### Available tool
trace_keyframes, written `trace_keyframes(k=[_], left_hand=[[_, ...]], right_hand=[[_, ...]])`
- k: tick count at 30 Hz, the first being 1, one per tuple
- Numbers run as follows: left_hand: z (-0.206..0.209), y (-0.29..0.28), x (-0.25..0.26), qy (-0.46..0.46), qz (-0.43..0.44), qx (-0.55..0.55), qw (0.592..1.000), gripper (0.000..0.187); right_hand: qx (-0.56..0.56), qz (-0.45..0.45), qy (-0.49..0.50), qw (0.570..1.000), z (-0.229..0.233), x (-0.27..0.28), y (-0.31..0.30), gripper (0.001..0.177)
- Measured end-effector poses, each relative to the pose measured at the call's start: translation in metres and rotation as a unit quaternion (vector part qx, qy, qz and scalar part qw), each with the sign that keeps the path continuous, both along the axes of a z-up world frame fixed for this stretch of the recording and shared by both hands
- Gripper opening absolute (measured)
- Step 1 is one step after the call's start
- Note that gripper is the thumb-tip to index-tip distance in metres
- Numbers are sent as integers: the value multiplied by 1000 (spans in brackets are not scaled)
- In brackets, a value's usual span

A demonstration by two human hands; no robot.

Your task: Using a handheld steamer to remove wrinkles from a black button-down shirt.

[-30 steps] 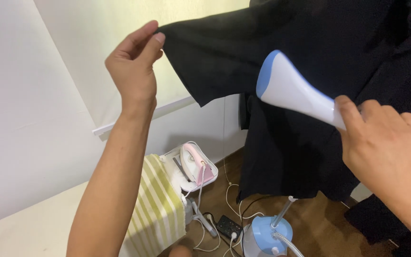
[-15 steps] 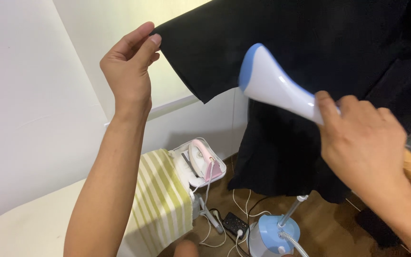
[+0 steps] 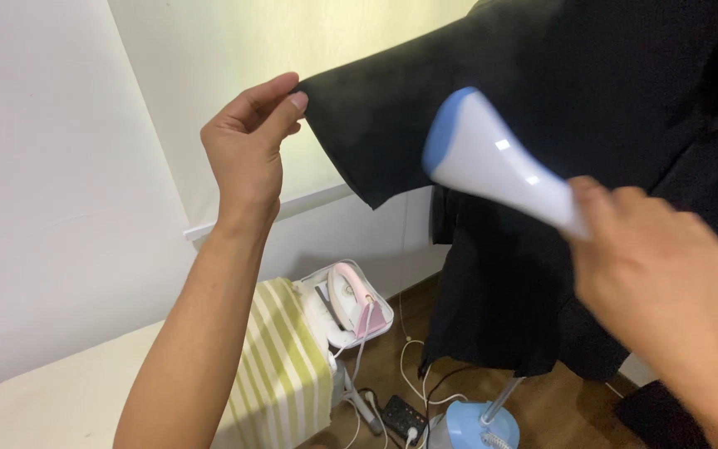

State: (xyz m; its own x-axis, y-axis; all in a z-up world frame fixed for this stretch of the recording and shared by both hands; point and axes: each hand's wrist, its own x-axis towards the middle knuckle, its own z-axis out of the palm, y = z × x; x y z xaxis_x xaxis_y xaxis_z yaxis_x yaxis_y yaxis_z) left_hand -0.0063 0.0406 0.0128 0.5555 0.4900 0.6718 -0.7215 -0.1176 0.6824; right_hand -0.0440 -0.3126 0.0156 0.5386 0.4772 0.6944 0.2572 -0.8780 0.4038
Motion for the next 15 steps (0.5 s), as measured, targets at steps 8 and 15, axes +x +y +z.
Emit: trace_keyframes(k=[8,15], left_hand=[[-7,1,2,-13,-17,-3,1000,21],[-6,-2,0,0,-24,-8,1000,23]], right_hand=[[115,70,-64,989,-16,67,-85,27],[-19,22,-43,999,32,1,21,34]])
